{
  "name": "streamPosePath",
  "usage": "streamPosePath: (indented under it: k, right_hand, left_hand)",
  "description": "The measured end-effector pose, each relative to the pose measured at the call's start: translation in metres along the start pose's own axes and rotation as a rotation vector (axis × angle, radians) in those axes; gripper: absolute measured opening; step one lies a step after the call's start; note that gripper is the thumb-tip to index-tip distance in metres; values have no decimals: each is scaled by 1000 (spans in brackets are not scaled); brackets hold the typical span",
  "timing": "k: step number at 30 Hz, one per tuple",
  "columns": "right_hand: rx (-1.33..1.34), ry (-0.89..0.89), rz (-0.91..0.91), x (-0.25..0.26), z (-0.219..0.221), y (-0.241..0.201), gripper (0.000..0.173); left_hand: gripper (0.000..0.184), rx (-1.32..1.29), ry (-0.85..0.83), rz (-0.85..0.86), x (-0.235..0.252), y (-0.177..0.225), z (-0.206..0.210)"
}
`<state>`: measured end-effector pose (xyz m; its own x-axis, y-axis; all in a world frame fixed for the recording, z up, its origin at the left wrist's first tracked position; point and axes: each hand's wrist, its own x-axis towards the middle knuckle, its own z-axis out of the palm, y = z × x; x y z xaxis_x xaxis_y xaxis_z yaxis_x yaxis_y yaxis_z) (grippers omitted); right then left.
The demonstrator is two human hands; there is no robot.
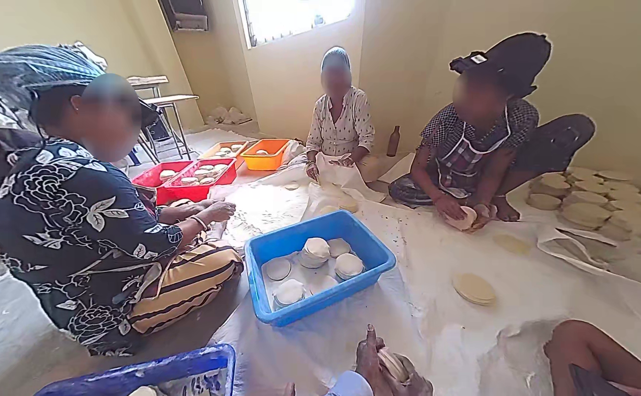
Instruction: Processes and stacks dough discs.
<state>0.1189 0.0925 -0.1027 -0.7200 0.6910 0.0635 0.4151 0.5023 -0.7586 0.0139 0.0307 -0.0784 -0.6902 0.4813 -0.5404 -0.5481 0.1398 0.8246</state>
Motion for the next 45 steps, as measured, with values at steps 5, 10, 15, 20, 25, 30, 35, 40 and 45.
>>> streamPosePath:
  k: [5,10,15,20,25,30,35,40,45]
  right_hand:
    - [52,78,-42,-5,1,0,56]
    - [73,136,-73,-6,2,1,44]
    - [-6,70,-11,1,2,2,48]
    - [-43,62,-20,-4,-8,-12,53]
    - [33,81,17,-1,-5,-3,38]
    - [98,52,21,3,3,5,33]
    - [103,99,-10,-2,4,3,42]
    - [260,52,78,5,-5,-4,30]
    - [859,-12,307,14,-41,-47,32]
  left_hand:
    - [73,-9,7,-10,-3,2,-2]
    - [72,-3,10,20,-4,4,-3]
    - [73,43,-16,37,2,1,-1]
    - [69,89,-30,84,-16,13,-6]
    - [79,91,-35,74,-11,9,-5]
    - [83,29,-18,43,-11,6,-1]
    - [80,-17,-9,34,-9,5,1]
    - [85,47,19,83,-7,14,-13]
    - [87,-220,-82,-40,5,13,-23]
